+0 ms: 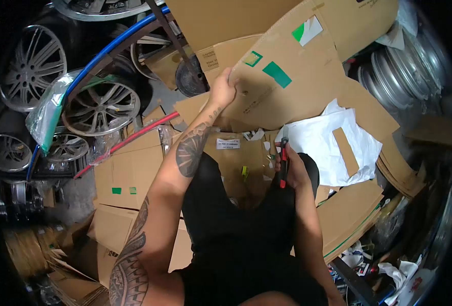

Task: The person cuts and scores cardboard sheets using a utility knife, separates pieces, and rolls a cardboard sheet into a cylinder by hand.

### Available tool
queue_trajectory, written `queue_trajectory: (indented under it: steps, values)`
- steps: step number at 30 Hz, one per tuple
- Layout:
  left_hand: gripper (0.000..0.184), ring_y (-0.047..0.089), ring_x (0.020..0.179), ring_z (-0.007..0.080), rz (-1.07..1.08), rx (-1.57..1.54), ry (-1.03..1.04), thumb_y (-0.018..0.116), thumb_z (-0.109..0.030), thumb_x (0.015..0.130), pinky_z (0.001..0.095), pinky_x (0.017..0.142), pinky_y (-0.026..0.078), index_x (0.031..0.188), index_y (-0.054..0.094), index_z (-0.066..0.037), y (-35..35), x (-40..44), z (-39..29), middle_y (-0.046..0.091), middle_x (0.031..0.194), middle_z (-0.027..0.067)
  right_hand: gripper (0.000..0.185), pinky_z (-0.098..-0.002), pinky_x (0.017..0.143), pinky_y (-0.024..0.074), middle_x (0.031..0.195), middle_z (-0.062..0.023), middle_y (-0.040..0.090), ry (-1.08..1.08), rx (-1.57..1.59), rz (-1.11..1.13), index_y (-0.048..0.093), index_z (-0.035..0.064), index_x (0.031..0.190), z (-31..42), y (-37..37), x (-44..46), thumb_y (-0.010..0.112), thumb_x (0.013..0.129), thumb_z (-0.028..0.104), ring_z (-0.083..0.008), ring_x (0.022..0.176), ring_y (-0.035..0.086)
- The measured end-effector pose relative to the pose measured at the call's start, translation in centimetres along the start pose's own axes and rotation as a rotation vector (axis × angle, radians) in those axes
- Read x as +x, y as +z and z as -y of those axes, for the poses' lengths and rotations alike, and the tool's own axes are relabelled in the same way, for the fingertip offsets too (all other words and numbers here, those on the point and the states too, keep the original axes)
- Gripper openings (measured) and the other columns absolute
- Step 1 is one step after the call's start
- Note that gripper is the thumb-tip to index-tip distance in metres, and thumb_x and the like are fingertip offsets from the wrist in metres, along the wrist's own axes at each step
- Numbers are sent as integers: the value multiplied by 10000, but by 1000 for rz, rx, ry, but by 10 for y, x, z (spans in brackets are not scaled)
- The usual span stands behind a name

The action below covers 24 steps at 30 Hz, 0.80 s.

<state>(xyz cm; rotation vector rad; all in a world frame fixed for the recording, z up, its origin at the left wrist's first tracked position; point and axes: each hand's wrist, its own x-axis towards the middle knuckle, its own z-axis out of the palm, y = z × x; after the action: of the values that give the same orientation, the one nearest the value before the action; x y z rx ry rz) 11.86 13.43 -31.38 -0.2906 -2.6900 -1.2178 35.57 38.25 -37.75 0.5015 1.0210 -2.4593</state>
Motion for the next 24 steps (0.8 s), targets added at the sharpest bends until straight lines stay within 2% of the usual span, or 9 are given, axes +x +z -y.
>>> queue_trajectory:
  steps: [8, 10, 13, 15, 16, 17, 18, 21, 24]
  values:
    - [349, 692, 984, 209, 33, -175, 23, 728, -161, 925, 339, 913, 515, 1237, 669, -16, -15, -24, 42, 744, 1047, 145, 426, -299, 670, 481, 827, -33, 585, 17, 3, 37, 583, 108, 1321, -1, 9, -7, 500, 1081, 450, -154, 714, 554]
    - [311, 636, 1101, 173, 78, -446, 13, 673, -64, 953, 314, 990, 475, 1256, 640, 0, -10, -33, 98, 708, 1198, 96, 425, -292, 669, 482, 830, -33, 588, 23, -15, 9, 584, 98, 1322, 2, 11, -13, 499, 1083, 439, -149, 722, 554]
    - [340, 613, 1150, 166, 48, -453, -112, 659, -45, 960, 315, 1019, 458, 1295, 627, 6, -35, -66, 127, 688, 1267, 90, 395, -280, 638, 511, 839, -11, 597, 5, -4, 15, 599, 67, 1300, -6, -2, -9, 515, 1087, 389, -133, 707, 599]
    - [328, 576, 897, 188, -101, -76, -136, 692, -184, 967, 342, 864, 484, 1237, 660, -1, -41, -88, 183, 656, 991, 57, 373, -280, 635, 519, 841, 1, 590, -30, -50, -4, 616, 53, 1274, -8, -4, -9, 515, 1090, 362, -122, 723, 611]
    - [285, 615, 957, 163, 103, -46, -354, 694, -166, 984, 319, 880, 494, 1200, 621, 6, -58, -92, 193, 688, 1028, 71, 372, -282, 635, 515, 834, -1, 587, -52, -71, -21, 617, 51, 1272, -4, 1, -15, 508, 1094, 358, -120, 720, 606]
    - [244, 582, 860, 133, 112, -158, -351, 699, -165, 981, 314, 796, 486, 1147, 630, 0, -62, -100, 208, 658, 920, 40, 412, -290, 639, 514, 851, 14, 559, -17, -30, -5, 613, 84, 1315, -6, -3, -14, 506, 1088, 411, -121, 679, 574]
    - [286, 599, 936, 135, 155, -206, -265, 718, -197, 977, 310, 854, 491, 1173, 634, -6, -68, -105, 247, 675, 1010, 43, 391, -286, 629, 514, 833, 16, 554, -13, -56, -36, 617, 95, 1294, 0, 4, -20, 496, 1092, 407, -122, 681, 577]
    - [415, 595, 1086, 165, -3, -280, -90, 759, -267, 959, 328, 980, 467, 1246, 626, 1, -96, -101, 178, 664, 1191, 61, 406, -274, 619, 511, 792, -1, 576, 6, -74, 18, 617, 86, 1272, 4, 8, -19, 479, 1097, 426, -126, 671, 592]
    - [425, 590, 1105, 162, -292, -382, -7, 745, -286, 972, 339, 980, 467, 1257, 614, 0, -120, -62, 167, 657, 1210, 70, 423, -272, 615, 504, 793, -12, 590, -7, -92, 46, 617, 78, 1262, 0, 5, -11, 476, 1096, 441, -131, 659, 592]
